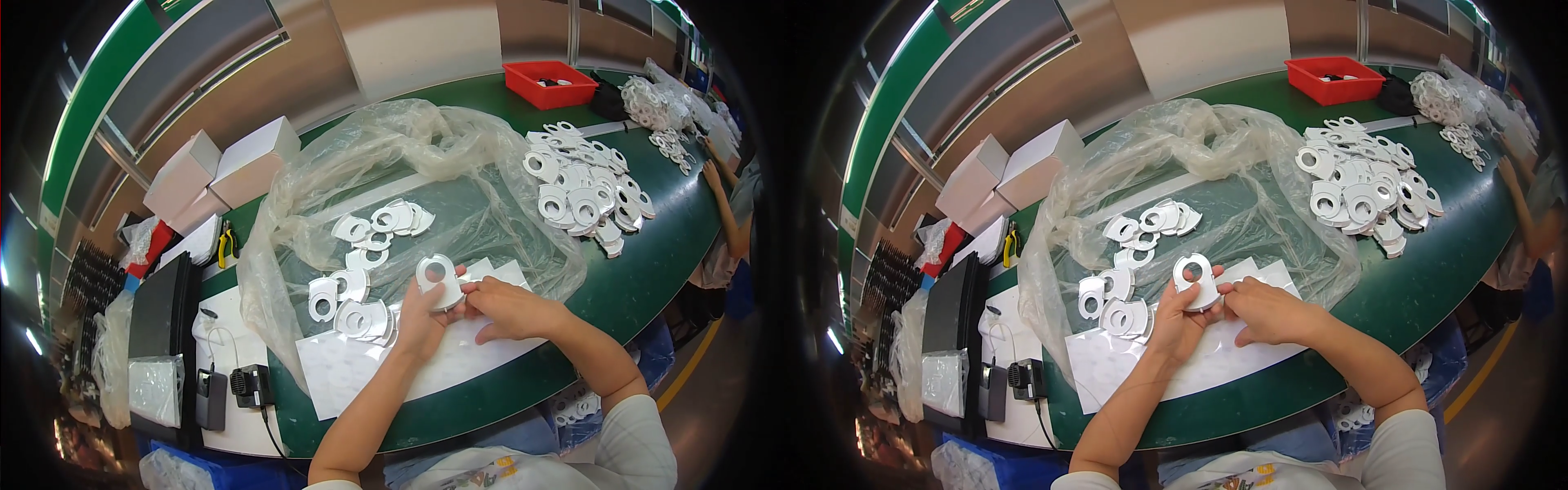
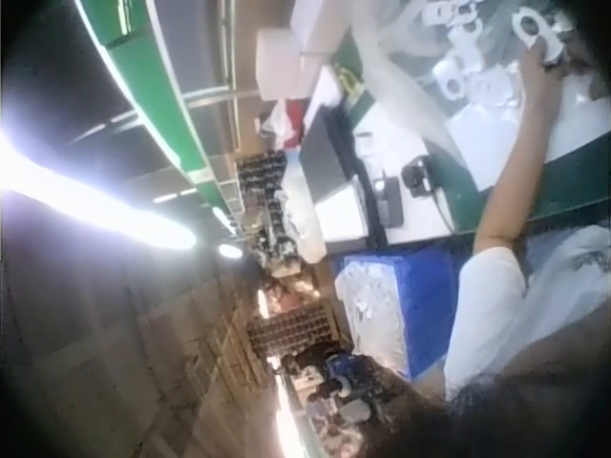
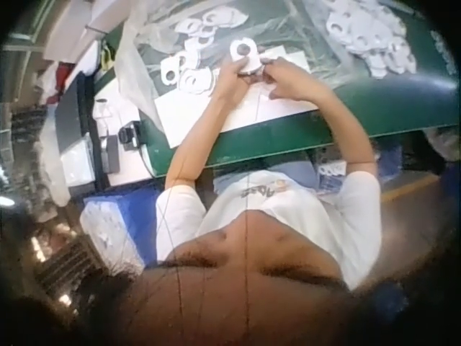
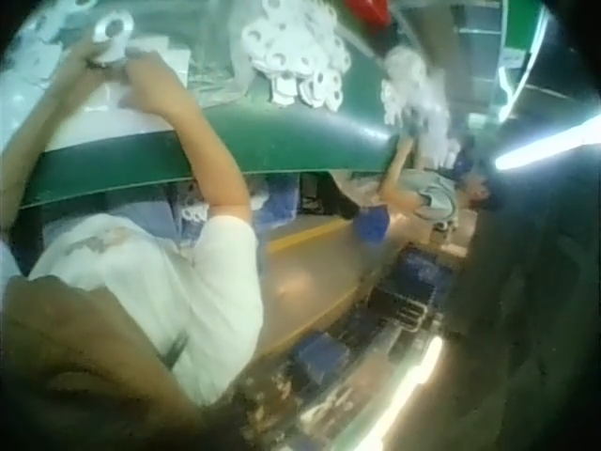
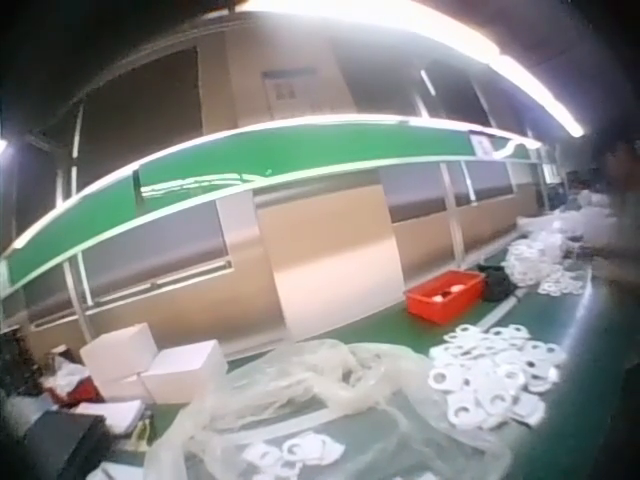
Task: The person assembles small plastic electronic components by hand, peeling adhesive backing from adhesive sheets and sticking the plastic components together.
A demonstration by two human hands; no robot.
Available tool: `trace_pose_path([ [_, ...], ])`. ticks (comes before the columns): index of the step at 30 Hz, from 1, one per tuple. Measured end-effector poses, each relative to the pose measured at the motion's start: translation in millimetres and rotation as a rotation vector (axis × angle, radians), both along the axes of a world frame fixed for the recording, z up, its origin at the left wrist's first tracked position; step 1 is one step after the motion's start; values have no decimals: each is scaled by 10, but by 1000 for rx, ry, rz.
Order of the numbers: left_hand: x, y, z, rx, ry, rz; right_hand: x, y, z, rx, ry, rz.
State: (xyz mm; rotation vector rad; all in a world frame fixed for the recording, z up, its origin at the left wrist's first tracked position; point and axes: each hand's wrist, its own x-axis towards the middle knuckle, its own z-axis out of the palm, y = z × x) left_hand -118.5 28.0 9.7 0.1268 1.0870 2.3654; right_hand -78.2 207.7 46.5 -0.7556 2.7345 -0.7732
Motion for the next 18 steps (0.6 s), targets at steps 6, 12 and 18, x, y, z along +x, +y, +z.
trace_pose_path([
  [6,-18,9,-105,161,-100,-11,95,-72,61,13,-9,-23],
  [12,-59,70,-86,82,-85,24,436,-361,60,254,356,68],
  [18,-67,152,-135,46,-38,-30,427,-279,230,-444,-3,440],
])
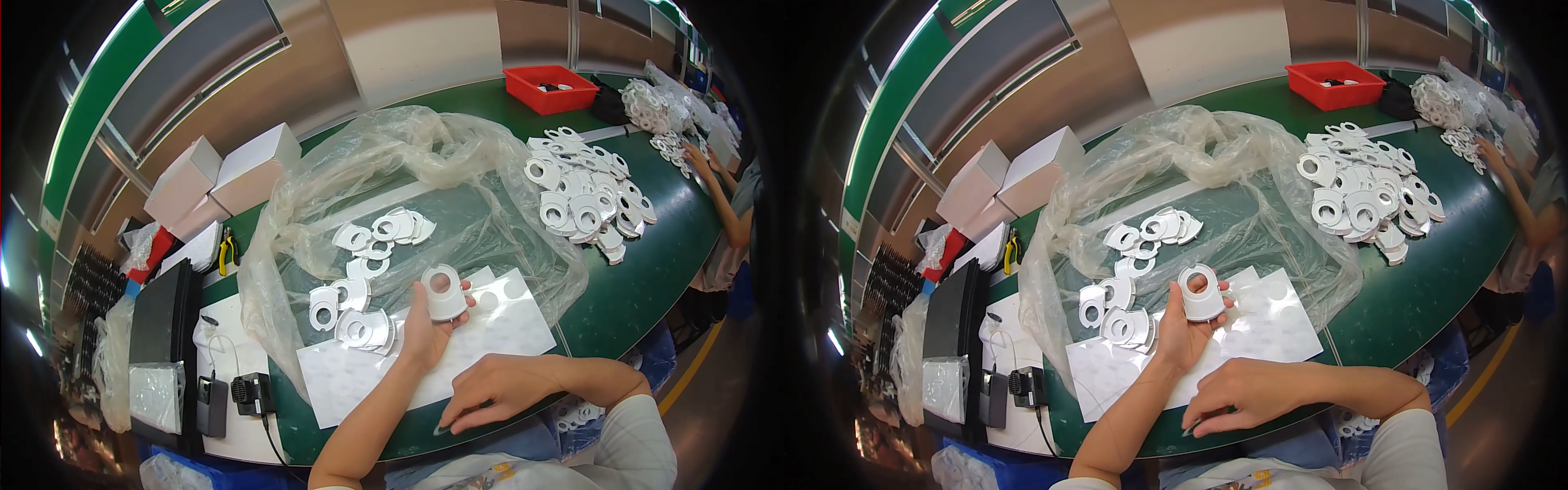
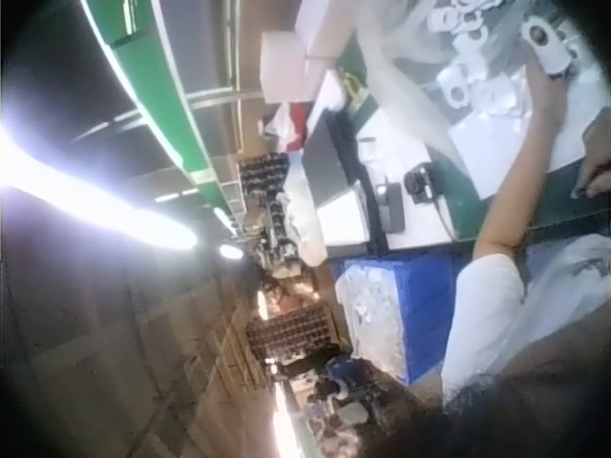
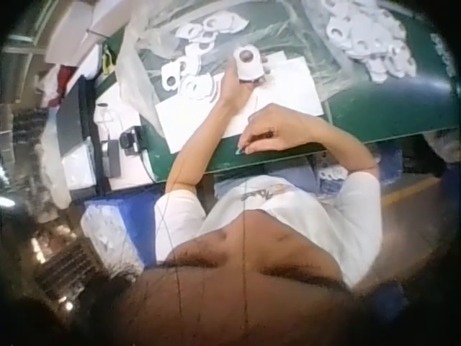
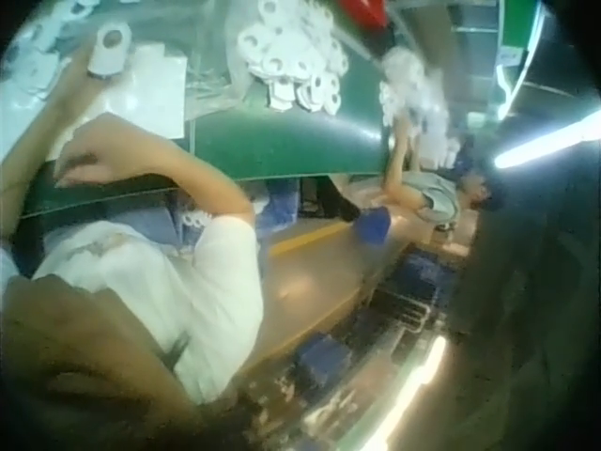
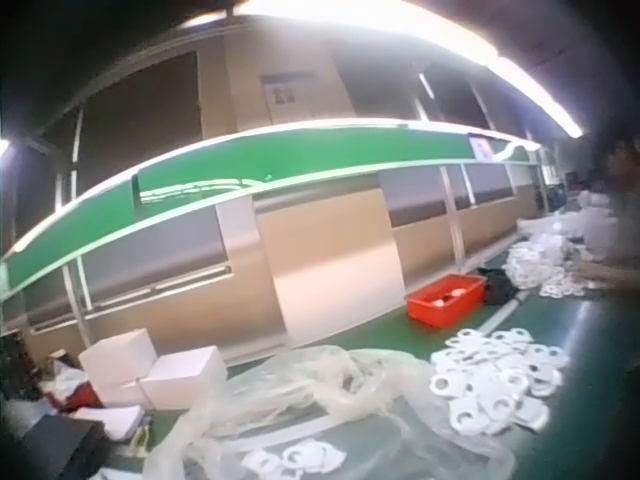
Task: The person assembles small plastic electronic components by hand, peeling adhesive backing from adhesive sheets and sticking the plastic components together.
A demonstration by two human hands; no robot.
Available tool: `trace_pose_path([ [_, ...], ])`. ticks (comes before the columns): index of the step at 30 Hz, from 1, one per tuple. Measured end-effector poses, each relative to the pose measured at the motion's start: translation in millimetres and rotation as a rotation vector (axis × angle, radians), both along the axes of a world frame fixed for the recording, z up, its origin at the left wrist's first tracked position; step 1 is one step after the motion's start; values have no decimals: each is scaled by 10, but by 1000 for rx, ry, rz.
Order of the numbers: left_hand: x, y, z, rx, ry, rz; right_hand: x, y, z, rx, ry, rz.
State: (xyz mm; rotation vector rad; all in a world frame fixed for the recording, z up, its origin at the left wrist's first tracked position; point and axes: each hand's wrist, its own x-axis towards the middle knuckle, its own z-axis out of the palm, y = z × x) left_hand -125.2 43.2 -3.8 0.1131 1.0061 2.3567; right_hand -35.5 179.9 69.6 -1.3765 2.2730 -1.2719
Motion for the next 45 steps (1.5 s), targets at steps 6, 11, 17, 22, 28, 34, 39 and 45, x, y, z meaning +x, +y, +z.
trace_pose_path([
  [6,60,30,19,-206,8,-10,-471,204,-289,-653,-353,-636],
  [11,45,-24,-9,-171,74,-76,-603,210,-419,-724,-488,-732],
  [17,45,-39,-9,-168,77,-98,-611,218,-476,-736,-460,-719],
  [22,56,-29,0,-173,64,-93,-597,229,-476,-694,-433,-739],
  [28,45,10,-2,-176,79,-99,-611,276,-471,-716,-480,-731],
  [34,30,27,-51,-160,77,-91,-631,295,-487,-710,-484,-740],
  [39,19,49,-30,-169,66,-88,-647,311,-509,-712,-456,-745],
  [45,33,85,-1,-203,78,-88,-639,338,-489,-714,-472,-740],
])
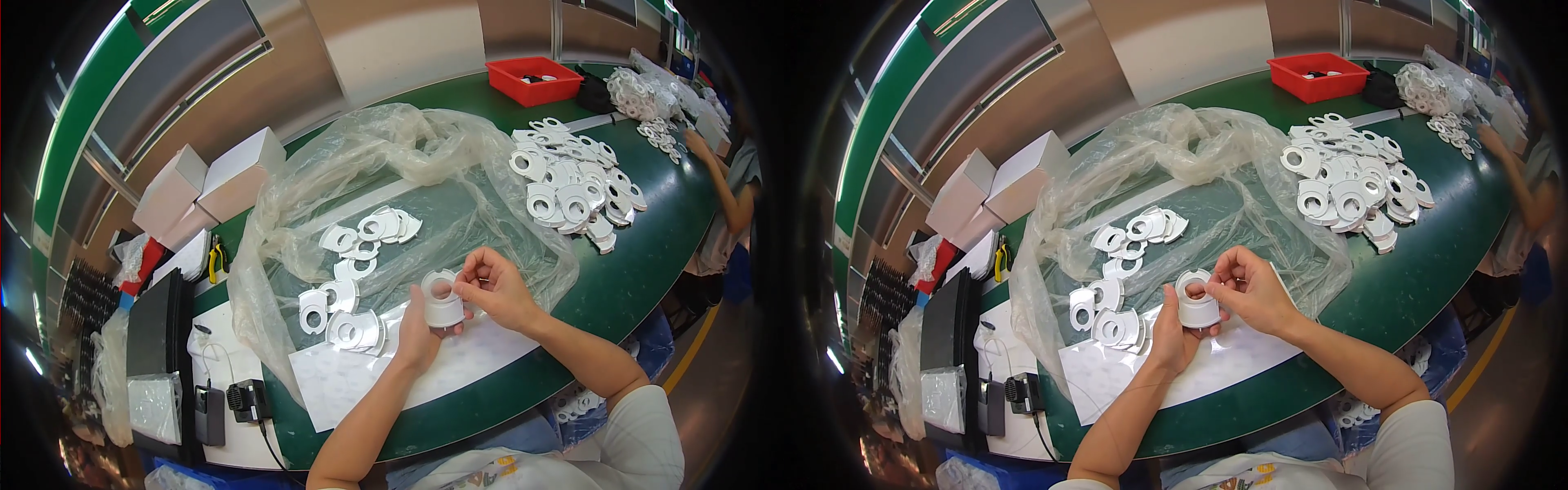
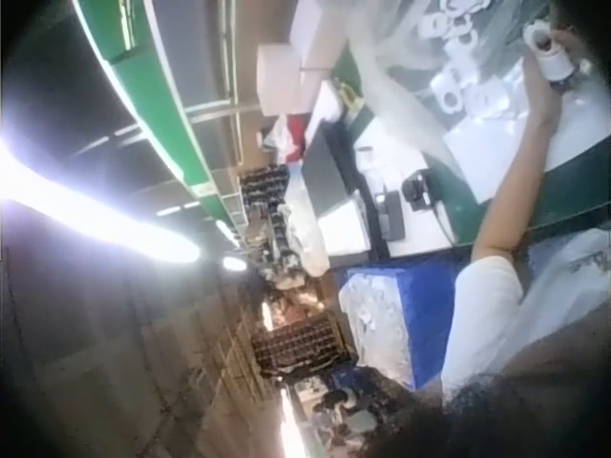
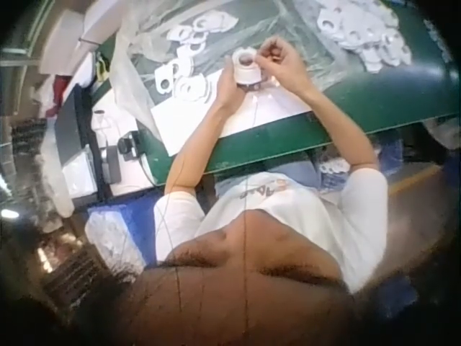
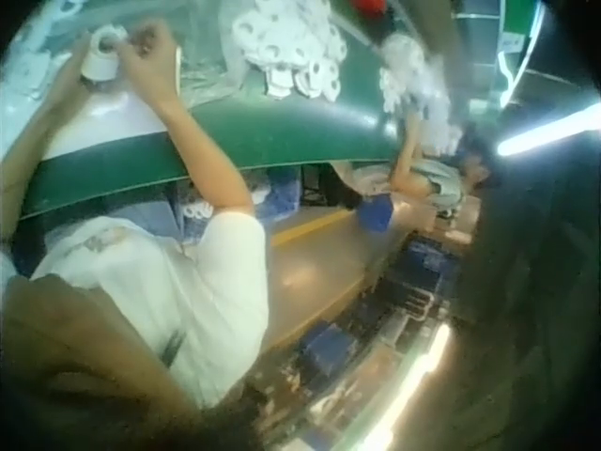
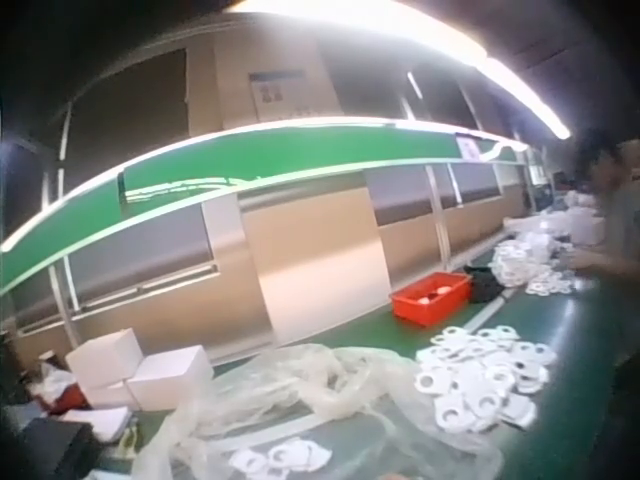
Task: The person assembles small plastic electronic components by hand, peeling adhesive backing from adhesive sheets and sticking the plastic components together.
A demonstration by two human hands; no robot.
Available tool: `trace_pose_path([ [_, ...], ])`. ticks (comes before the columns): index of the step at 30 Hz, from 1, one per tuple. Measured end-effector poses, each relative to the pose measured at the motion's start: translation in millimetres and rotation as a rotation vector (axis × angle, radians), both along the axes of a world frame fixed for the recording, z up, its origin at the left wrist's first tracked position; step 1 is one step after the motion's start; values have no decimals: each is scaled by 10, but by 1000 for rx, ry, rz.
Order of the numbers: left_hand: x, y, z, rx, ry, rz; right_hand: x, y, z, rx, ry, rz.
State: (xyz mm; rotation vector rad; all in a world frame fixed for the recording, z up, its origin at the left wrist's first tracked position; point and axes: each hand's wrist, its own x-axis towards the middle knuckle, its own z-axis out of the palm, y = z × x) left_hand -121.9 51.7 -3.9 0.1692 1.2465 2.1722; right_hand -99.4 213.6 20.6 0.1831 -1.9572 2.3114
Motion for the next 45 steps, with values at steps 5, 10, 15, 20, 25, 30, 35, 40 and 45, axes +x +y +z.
trace_pose_path([
  [5,-8,17,-34,11,-4,-5,6,32,2,19,8,-6],
  [10,-11,31,-19,34,1,-19,5,63,7,73,-35,20],
  [15,9,48,16,53,21,-5,32,55,25,84,-13,15],
  [20,29,82,163,-44,76,-24,44,81,53,123,16,7],
  [25,21,101,168,-20,70,-24,60,110,149,177,36,-14],
  [30,37,107,158,-11,20,-2,99,91,178,259,76,-65],
  [35,10,86,87,12,11,4,87,79,157,602,351,-221],
  [40,-21,78,65,12,40,-3,48,57,98,887,671,-386],
  [45,25,85,86,-67,102,5,14,73,241,863,563,-475],
])
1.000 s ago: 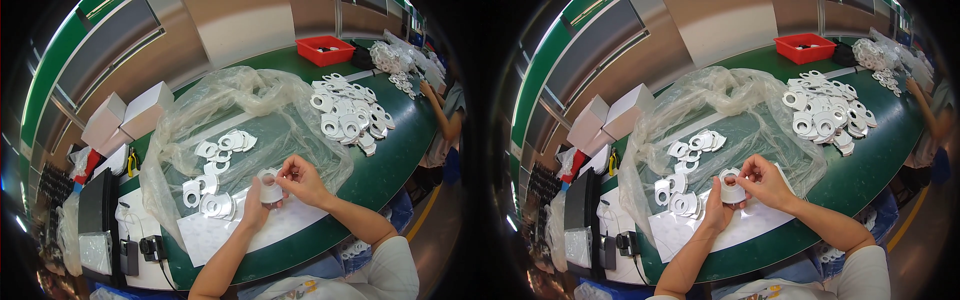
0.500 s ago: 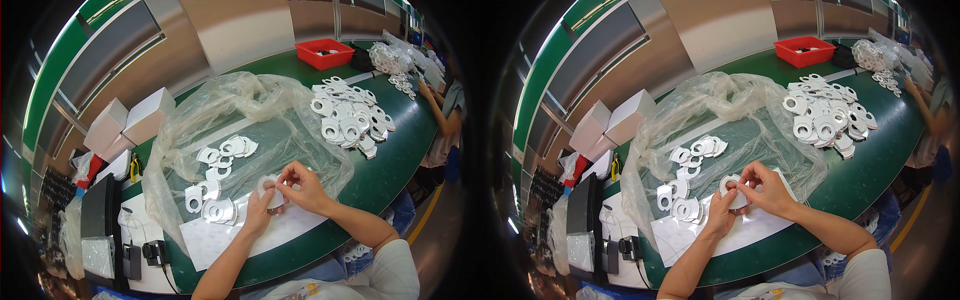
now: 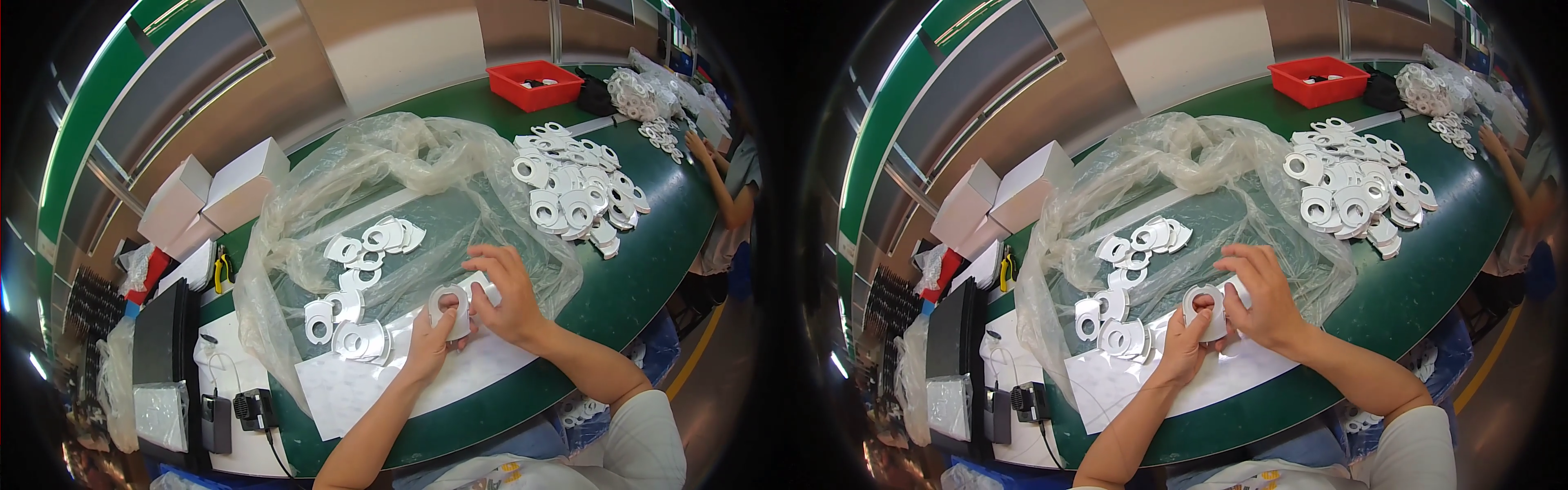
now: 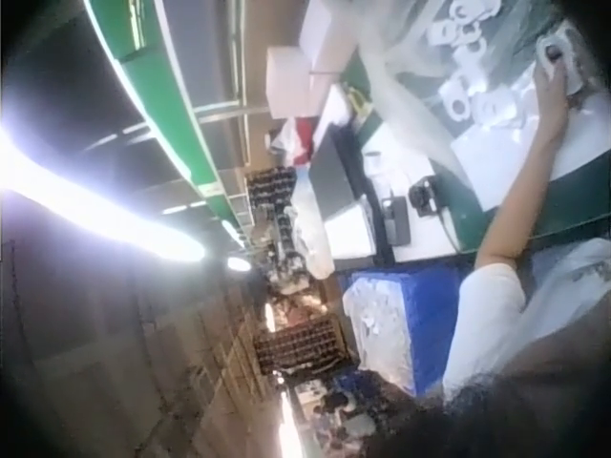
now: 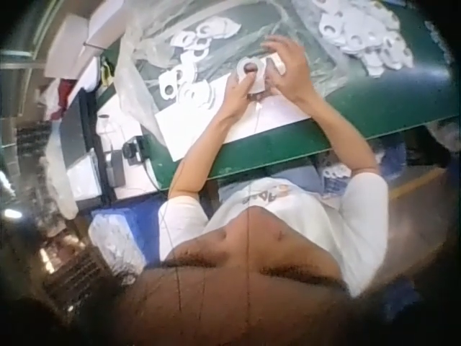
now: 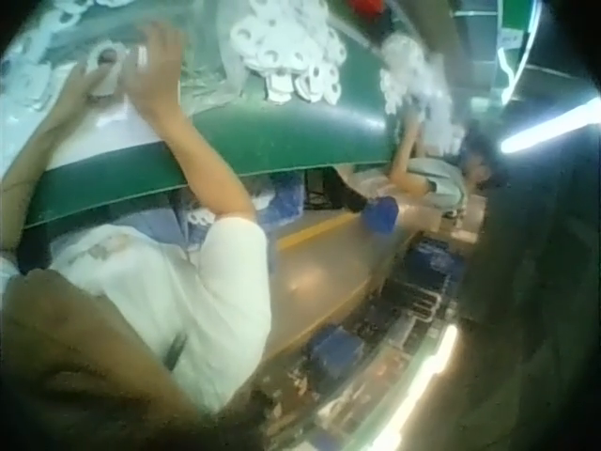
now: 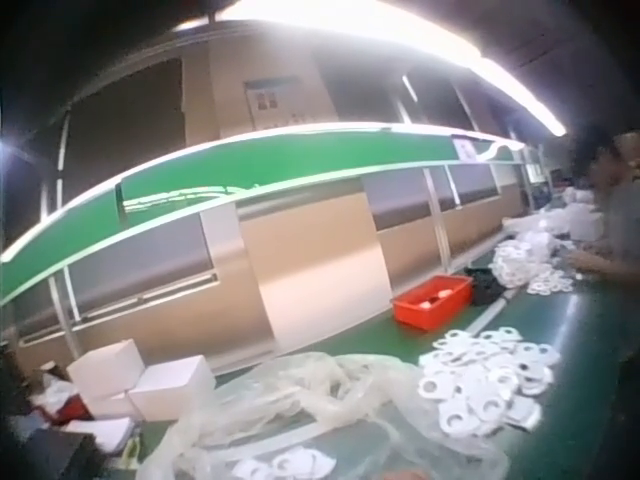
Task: The person assembles small plastic electronic components by hand, peeling adhesive backing from adhesive sheets and sticking the plastic components together.
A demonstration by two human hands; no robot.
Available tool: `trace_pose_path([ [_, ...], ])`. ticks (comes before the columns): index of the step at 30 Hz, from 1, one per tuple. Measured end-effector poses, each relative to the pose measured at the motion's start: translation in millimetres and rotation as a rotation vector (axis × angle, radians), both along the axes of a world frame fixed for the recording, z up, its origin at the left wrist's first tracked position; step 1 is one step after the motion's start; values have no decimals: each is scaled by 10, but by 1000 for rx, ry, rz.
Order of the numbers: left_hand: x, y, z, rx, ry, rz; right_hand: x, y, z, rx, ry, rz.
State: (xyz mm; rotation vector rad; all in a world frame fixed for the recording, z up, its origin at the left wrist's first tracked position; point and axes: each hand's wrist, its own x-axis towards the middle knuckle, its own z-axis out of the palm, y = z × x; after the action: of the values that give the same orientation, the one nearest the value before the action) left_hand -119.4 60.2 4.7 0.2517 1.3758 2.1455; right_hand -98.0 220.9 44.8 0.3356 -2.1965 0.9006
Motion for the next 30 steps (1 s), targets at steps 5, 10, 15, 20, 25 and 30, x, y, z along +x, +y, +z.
trace_pose_path([
  [5,10,-5,28,-33,5,-43,-16,66,-104,-519,-573,228],
  [10,2,17,-50,-36,16,-124,-11,105,-118,-601,-656,195],
  [15,-5,27,-178,132,17,-269,5,95,-182,-302,-518,75],
  [20,28,45,-124,-2,80,-216,58,18,-186,72,-323,-90],
  [25,17,-4,-46,30,6,-177,51,116,-141,113,-275,127],
  [30,21,-122,36,91,-103,-209,83,123,68,-109,-581,238],
])
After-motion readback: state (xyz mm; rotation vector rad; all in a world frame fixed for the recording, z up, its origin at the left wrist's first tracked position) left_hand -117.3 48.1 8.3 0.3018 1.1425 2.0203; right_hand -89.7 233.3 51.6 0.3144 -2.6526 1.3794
